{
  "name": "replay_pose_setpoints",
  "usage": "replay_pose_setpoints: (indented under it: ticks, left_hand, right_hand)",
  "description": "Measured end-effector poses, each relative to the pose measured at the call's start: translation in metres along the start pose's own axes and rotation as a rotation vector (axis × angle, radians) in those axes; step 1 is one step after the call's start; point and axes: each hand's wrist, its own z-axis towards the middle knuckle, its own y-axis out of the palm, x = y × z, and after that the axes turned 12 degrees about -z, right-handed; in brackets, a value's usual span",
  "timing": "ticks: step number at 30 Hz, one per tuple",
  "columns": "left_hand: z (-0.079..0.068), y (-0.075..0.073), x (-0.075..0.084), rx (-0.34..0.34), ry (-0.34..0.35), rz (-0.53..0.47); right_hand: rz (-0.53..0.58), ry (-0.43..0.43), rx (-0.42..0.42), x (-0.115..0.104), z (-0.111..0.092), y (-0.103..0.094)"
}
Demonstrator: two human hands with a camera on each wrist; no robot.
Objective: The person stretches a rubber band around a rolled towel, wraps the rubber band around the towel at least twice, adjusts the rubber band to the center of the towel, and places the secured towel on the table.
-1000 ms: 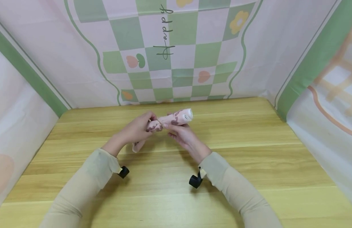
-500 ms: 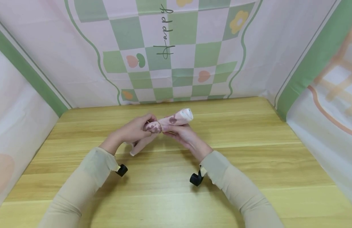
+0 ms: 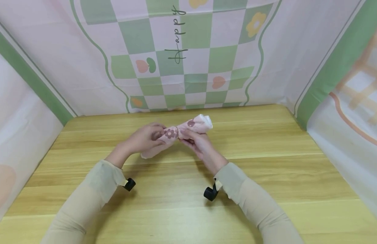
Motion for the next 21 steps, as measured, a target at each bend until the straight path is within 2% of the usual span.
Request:
replay_pose_setpoints:
  ticks: [5,9,13,21]
  left_hand:
    - [-0.0004,-0.0048,-0.002,-0.025,0.019,-0.091]
    - [-0.0008,-0.0071,-0.0027,-0.046,0.024,-0.119]
    - [-0.0008,-0.0078,-0.0056,-0.06,0.021,-0.153]
    - [0.0,-0.0072,-0.0086,-0.065,-0.001,-0.196]
  right_hand:
    - [-0.1,-0.003,-0.011,-0.001,-0.0013,-0.0034]
    - [-0.176,-0.027,-0.015,-0.0022,-0.0024,-0.0057]
    - [-0.196,-0.054,-0.019,-0.0034,-0.0021,-0.0068]
    - [-0.187,-0.055,-0.001,-0.0037,0.0016,-0.0061]
